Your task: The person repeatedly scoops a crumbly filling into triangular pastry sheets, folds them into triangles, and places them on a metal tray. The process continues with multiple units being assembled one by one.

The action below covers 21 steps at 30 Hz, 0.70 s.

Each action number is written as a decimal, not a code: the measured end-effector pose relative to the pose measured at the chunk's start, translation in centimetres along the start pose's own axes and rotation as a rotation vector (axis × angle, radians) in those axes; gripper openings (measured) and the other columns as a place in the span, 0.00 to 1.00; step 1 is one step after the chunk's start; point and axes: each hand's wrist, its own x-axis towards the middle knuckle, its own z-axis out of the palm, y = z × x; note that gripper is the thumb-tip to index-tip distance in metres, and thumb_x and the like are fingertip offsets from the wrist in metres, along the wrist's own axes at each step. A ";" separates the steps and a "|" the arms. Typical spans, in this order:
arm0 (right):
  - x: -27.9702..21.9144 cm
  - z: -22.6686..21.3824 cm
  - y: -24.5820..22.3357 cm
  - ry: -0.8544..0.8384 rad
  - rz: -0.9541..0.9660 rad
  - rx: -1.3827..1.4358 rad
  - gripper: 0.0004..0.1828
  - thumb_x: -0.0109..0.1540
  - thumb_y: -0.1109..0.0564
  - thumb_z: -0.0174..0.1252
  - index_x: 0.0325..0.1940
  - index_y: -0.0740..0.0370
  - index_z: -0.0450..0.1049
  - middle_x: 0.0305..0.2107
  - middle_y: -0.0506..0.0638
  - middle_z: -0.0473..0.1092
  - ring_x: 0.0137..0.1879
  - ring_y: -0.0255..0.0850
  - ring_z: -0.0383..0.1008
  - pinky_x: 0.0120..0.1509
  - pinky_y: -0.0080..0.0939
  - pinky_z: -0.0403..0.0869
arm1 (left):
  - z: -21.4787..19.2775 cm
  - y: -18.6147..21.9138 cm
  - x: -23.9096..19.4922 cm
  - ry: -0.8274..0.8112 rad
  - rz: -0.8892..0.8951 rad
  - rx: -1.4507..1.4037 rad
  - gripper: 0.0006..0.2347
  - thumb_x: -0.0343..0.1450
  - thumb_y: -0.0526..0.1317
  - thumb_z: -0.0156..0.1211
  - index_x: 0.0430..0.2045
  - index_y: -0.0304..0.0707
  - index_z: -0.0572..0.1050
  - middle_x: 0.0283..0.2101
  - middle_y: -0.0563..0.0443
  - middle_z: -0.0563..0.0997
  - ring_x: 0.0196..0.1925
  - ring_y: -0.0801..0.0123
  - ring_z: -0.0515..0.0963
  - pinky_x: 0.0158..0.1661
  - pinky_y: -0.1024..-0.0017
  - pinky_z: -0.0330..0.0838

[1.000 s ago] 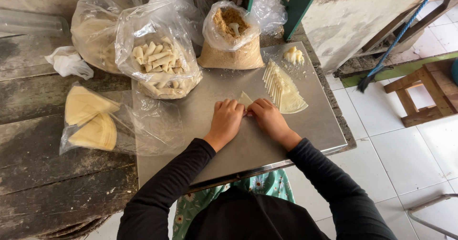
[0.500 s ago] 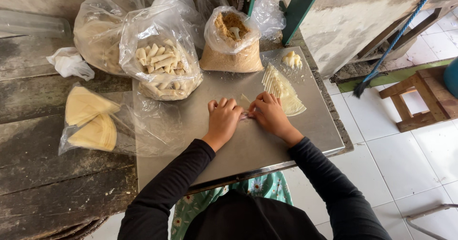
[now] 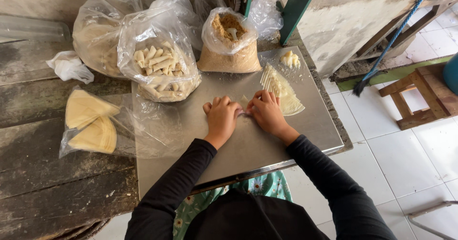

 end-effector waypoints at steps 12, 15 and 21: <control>-2.2 1.1 -1.9 0.024 0.189 -0.086 0.06 0.62 0.53 0.60 0.41 0.55 0.77 0.47 0.54 0.64 0.56 0.53 0.61 0.58 0.56 0.58 | -0.1 1.7 -1.4 -0.062 -0.112 0.013 0.04 0.68 0.41 0.66 0.27 0.44 0.82 0.37 0.51 0.77 0.46 0.56 0.70 0.46 0.54 0.52; -2.7 2.0 -2.1 0.010 0.279 -0.070 0.07 0.63 0.52 0.59 0.41 0.56 0.75 0.47 0.54 0.64 0.55 0.54 0.61 0.57 0.57 0.58 | -0.2 2.1 -1.7 -0.128 -0.237 -0.029 0.05 0.67 0.42 0.66 0.27 0.44 0.80 0.38 0.51 0.76 0.47 0.55 0.70 0.45 0.53 0.52; 0.0 4.1 -0.5 0.095 0.267 -0.062 0.15 0.64 0.55 0.57 0.52 0.60 0.65 0.49 0.58 0.61 0.56 0.56 0.60 0.58 0.58 0.58 | 2.2 1.4 -0.2 0.010 -0.232 0.056 0.11 0.69 0.41 0.64 0.40 0.42 0.70 0.45 0.45 0.71 0.49 0.52 0.68 0.44 0.54 0.53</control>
